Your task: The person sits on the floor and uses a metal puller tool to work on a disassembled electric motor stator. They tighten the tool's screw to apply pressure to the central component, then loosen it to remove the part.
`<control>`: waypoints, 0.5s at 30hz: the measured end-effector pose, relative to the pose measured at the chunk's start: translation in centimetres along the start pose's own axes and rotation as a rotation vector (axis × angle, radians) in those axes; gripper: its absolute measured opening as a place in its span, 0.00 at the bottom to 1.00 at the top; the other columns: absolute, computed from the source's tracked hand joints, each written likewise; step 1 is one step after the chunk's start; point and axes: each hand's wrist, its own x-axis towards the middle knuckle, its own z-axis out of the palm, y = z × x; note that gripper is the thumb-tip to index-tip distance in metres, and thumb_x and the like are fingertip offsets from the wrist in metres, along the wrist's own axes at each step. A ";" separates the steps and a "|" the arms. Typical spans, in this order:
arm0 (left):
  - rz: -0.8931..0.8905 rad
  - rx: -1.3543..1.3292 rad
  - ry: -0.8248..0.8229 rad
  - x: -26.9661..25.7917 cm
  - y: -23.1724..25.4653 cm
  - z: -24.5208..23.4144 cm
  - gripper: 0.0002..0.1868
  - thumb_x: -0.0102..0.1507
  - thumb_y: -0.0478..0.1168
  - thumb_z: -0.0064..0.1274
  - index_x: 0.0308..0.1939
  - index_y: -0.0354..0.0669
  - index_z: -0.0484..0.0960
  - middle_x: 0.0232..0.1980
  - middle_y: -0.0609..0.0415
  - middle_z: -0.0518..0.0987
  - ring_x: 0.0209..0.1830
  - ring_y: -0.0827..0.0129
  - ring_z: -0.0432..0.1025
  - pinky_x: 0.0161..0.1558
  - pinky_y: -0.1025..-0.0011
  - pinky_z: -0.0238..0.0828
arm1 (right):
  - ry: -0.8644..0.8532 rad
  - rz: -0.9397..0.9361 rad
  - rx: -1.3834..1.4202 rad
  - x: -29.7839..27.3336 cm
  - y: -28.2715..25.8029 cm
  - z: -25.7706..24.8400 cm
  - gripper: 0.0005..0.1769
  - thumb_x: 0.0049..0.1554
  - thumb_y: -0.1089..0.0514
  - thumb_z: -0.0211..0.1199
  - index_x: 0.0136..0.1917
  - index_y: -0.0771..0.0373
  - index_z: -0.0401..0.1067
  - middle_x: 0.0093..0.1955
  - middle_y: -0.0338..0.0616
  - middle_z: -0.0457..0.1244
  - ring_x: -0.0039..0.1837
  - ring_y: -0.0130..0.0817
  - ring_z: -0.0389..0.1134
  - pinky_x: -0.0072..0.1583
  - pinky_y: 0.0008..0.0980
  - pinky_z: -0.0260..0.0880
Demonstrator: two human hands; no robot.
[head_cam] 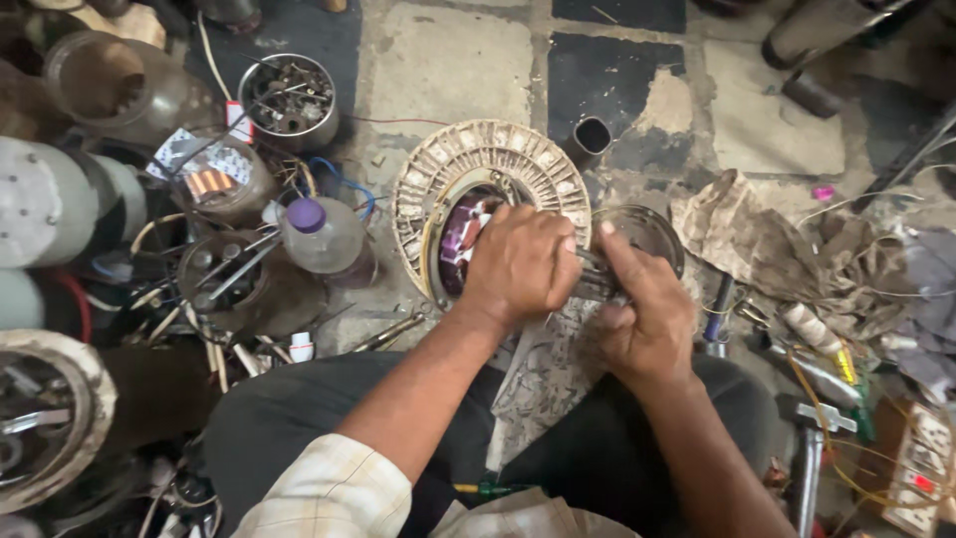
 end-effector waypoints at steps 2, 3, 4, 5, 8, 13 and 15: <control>-0.018 0.035 -0.021 0.0 -0.2 0.1 0.09 0.62 0.42 0.48 0.35 0.42 0.78 0.35 0.48 0.79 0.39 0.51 0.72 0.47 0.53 0.65 | 0.008 0.088 0.003 0.0 -0.5 0.0 0.25 0.66 0.54 0.50 0.74 0.61 0.68 0.56 0.57 0.68 0.53 0.52 0.71 0.56 0.44 0.71; -0.028 0.050 -0.029 -0.1 -0.3 0.3 0.08 0.62 0.42 0.48 0.35 0.42 0.78 0.35 0.48 0.79 0.38 0.51 0.72 0.47 0.53 0.65 | 0.029 0.087 0.011 -0.1 -0.7 0.0 0.24 0.68 0.55 0.49 0.74 0.61 0.68 0.60 0.59 0.68 0.57 0.53 0.71 0.58 0.44 0.71; -0.030 0.054 -0.034 -0.1 -0.5 0.4 0.08 0.62 0.42 0.47 0.35 0.42 0.78 0.35 0.48 0.79 0.38 0.51 0.72 0.47 0.53 0.65 | 0.052 0.084 0.024 -0.1 -1.0 0.2 0.23 0.69 0.56 0.49 0.74 0.61 0.68 0.63 0.60 0.67 0.61 0.55 0.72 0.61 0.44 0.72; -0.033 0.057 -0.039 -0.2 -0.7 0.5 0.08 0.62 0.42 0.47 0.34 0.43 0.79 0.34 0.48 0.79 0.38 0.52 0.72 0.46 0.53 0.65 | 0.066 0.105 0.051 -0.1 -1.1 0.6 0.23 0.69 0.56 0.48 0.74 0.62 0.68 0.64 0.61 0.67 0.62 0.55 0.72 0.62 0.43 0.71; 0.008 0.055 -0.013 -0.6 -0.8 1.0 0.09 0.60 0.41 0.46 0.37 0.41 0.79 0.36 0.47 0.80 0.39 0.51 0.72 0.47 0.52 0.65 | 0.092 0.133 0.088 -0.2 -1.2 0.7 0.23 0.68 0.57 0.48 0.73 0.64 0.68 0.65 0.62 0.67 0.65 0.56 0.71 0.66 0.43 0.70; -0.075 0.064 0.036 -0.1 -0.7 0.4 0.12 0.65 0.39 0.44 0.46 0.38 0.80 0.47 0.42 0.81 0.51 0.47 0.73 0.58 0.52 0.67 | 0.098 0.099 0.198 -0.1 -0.7 0.7 0.20 0.72 0.54 0.47 0.68 0.68 0.69 0.64 0.59 0.67 0.66 0.54 0.70 0.69 0.42 0.67; -0.109 0.094 0.201 0.3 -0.8 -1.4 0.18 0.65 0.36 0.41 0.55 0.35 0.79 0.56 0.38 0.79 0.60 0.45 0.72 0.67 0.53 0.66 | 0.082 0.034 0.198 0.2 -0.2 1.0 0.21 0.73 0.52 0.46 0.67 0.68 0.70 0.64 0.59 0.67 0.68 0.54 0.69 0.70 0.42 0.66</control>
